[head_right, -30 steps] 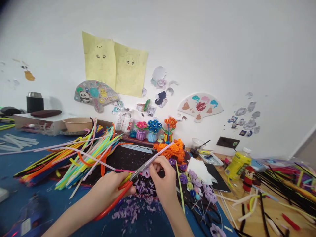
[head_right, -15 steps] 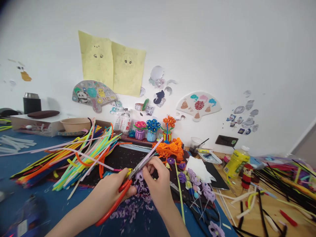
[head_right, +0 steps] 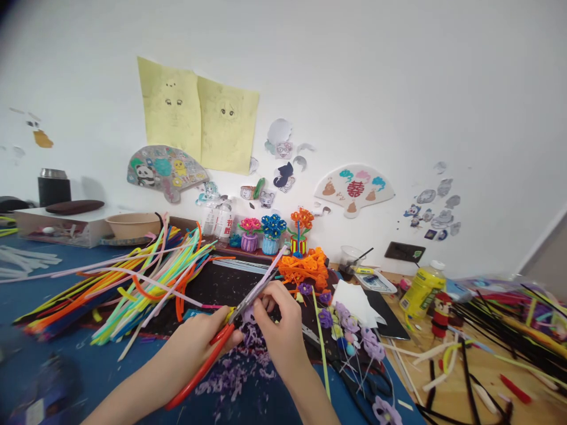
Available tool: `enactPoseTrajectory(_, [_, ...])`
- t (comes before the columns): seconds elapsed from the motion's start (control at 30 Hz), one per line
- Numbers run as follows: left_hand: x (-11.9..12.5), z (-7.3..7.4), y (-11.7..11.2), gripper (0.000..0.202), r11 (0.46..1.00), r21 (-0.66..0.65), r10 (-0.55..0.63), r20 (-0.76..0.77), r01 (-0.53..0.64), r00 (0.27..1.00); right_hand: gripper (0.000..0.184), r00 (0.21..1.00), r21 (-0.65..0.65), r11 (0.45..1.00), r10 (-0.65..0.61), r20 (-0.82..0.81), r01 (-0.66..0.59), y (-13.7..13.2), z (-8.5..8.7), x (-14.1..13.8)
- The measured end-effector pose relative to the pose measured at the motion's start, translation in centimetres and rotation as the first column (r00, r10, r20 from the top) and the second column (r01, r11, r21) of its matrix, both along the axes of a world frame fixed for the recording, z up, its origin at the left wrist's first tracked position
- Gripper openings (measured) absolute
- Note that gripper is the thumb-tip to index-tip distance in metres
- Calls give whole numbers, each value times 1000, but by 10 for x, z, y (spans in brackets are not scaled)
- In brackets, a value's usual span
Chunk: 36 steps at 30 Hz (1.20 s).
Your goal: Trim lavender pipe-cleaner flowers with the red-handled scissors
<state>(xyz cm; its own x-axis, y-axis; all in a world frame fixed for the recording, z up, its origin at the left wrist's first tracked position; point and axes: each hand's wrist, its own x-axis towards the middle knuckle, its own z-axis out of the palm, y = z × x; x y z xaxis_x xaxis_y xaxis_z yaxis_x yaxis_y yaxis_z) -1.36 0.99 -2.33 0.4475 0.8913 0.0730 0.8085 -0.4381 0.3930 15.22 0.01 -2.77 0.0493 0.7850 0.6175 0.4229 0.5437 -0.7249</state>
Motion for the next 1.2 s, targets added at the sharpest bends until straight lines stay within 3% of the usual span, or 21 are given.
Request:
enactPoseTrajectory(0.27, [-4, -1, 2, 35, 998, -27, -62, 83, 64, 995, 15, 985, -41, 999, 10, -173, -17, 9, -6, 14])
enactPoseTrajectory(0.6, [-8, -8, 4, 38, 991, 8, -133, 106, 132, 985, 18, 983, -95, 994, 36, -181, -54, 8, -4, 19])
enactPoseTrajectory(0.9, [1, -9, -4, 30, 997, -30, -66, 117, 70, 991, 11, 930, -94, 996, -37, -366, 3, 1, -1, 5])
enactPoseTrajectory(1.2, [2, 2, -5, 23, 1000, -23, -3, 10, 3, 1000, 13, 949, -73, 997, -34, -315, 11, 1, -4, 1])
